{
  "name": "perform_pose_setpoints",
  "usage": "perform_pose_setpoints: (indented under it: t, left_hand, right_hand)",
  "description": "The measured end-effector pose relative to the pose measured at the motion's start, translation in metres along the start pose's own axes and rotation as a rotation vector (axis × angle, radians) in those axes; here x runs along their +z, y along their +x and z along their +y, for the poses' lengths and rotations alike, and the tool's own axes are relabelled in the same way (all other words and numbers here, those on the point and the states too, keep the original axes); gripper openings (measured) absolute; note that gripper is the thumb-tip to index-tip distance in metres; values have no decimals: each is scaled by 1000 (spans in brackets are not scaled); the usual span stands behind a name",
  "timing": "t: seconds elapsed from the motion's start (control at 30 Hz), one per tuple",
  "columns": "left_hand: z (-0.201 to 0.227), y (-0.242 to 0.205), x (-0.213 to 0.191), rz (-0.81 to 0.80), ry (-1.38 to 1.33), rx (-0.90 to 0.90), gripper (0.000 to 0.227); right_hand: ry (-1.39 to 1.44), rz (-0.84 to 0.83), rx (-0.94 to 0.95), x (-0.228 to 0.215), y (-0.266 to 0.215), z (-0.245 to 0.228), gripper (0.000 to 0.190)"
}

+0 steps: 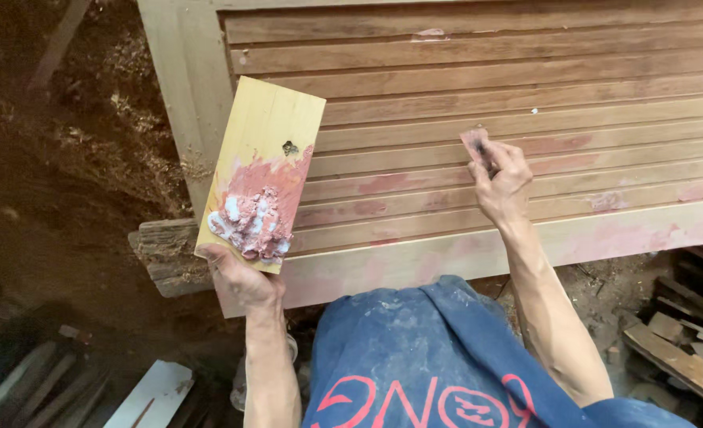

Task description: The person applies a pinkish filler paste to a wooden door panel using a putty knife. They scoop filler from a small wooden board and spread it into the grooves and gaps of the slatted panel, working methodically across the surface.

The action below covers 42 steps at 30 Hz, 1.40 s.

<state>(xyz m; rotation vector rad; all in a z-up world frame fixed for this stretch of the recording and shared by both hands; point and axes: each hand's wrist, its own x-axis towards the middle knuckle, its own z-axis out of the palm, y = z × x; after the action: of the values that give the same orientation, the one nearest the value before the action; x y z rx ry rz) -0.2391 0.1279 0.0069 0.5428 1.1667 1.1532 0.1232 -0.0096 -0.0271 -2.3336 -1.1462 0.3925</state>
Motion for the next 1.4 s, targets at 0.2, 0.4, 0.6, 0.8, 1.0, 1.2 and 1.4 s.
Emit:
perform_pose_setpoints:
  t: [0.2,0.4,0.6,0.8,1.0,1.2,1.4]
  left_hand:
    - [-3,-9,37,-90,27,6,100]
    - [-9,-25,52,-67,73,-37,100]
    - [-17,-37,53,-126,45,-26,99]
    - [-23,-41,49,-73,93,-42,99]
    - [-29,-44,61,-85,68,-61,100]
    - [-35,-47,76,-117,77,-66,96]
    - [-47,-42,90,-76,96,-78,90]
  right_hand:
    - [-97,104,-83,29,-4,56,36]
    - [-158,-62,81,24,-1,53,21]
    - [-126,41,60,9,26,54,19]
    - [-192,-115,-19,8,19,55,13]
    - [-103,-64,-26,-17,22,82,24]
    - [-106,4,-43,-32,18,105,28]
    - [-117,5,-30,-46,17,141,27]
